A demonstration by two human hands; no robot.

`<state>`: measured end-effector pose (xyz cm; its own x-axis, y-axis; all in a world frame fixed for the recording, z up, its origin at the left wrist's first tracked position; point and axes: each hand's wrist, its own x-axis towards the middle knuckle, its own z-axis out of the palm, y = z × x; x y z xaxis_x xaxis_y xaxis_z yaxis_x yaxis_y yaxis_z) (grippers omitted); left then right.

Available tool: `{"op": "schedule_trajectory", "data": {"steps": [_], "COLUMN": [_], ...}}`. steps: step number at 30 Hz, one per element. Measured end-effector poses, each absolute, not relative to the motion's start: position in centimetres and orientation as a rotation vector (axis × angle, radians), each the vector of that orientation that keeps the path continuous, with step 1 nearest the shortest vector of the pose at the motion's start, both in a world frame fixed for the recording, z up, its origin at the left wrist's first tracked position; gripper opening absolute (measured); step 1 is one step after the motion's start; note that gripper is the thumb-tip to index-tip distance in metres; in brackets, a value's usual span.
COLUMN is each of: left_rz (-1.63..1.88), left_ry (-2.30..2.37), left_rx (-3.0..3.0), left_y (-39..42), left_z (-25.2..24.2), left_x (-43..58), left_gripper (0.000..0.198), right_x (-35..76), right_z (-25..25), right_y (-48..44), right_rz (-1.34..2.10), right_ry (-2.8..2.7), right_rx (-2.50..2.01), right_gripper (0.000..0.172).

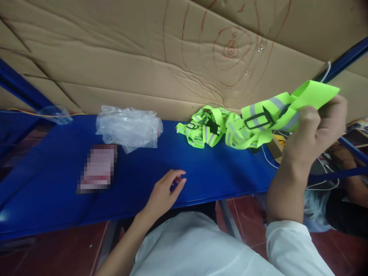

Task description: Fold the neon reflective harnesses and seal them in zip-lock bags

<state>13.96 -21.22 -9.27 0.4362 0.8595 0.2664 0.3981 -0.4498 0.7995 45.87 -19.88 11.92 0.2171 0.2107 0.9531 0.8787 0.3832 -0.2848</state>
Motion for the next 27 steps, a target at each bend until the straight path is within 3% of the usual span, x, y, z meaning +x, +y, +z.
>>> {"op": "schedule_trajectory", "data": {"steps": [2,6,8,10,13,15,17,21,23,24,27], "left_rz": [0.969,1.110,1.133,1.093,0.952,0.940,1.013,1.125,1.196,1.230,1.156], "left_ry": [1.012,0.881,0.883,0.922,0.899,0.828,0.773,0.779,0.850,0.886,0.876], "left_rx": [1.957,1.859,1.846,1.863,1.775,1.616,1.480,1.531,1.707,1.814,2.054], "left_y": [-20.7,-18.9,-17.9,-16.9,-15.7,-15.3,-15.2,-15.9,-16.1,-16.0,-14.7], "left_z": [-8.7,-7.9,-7.4,-6.6,-5.9,-5.9,-6.4,-7.5,-7.4,-7.1,-5.8], "left_x": [14.7,16.8,17.6,17.9,17.8,17.7,17.9,18.7,18.8,18.8,18.3], "left_gripper": [0.037,0.091,0.108,0.102,0.054,0.040,0.053,0.116,0.120,0.109,0.051], "right_x": [43.6,39.8,38.8,38.7,39.7,40.5,40.9,40.4,40.0,39.9,39.8], "right_z": [11.2,8.4,7.0,5.6,3.2,1.0,-1.3,-4.8,-5.4,-5.4,-4.8], "right_y": [-20.4,-21.1,-21.2,-21.0,-20.5,-20.2,-20.1,-20.5,-20.4,-20.1,-18.5], "right_rz": [-0.536,-0.316,-0.190,-0.082,0.105,0.295,0.494,0.764,0.877,0.941,1.082], "right_ry": [-1.282,-1.350,-1.449,-1.500,-1.486,-1.455,-1.409,-1.293,-1.237,-1.223,-1.249], "right_rx": [-1.039,-0.928,-0.948,-1.026,-1.196,-1.301,-1.362,-1.368,-1.333,-1.308,-1.253], "right_gripper": [0.017,0.021,0.026,0.027,0.029,0.031,0.032,0.032,0.036,0.039,0.048]}}
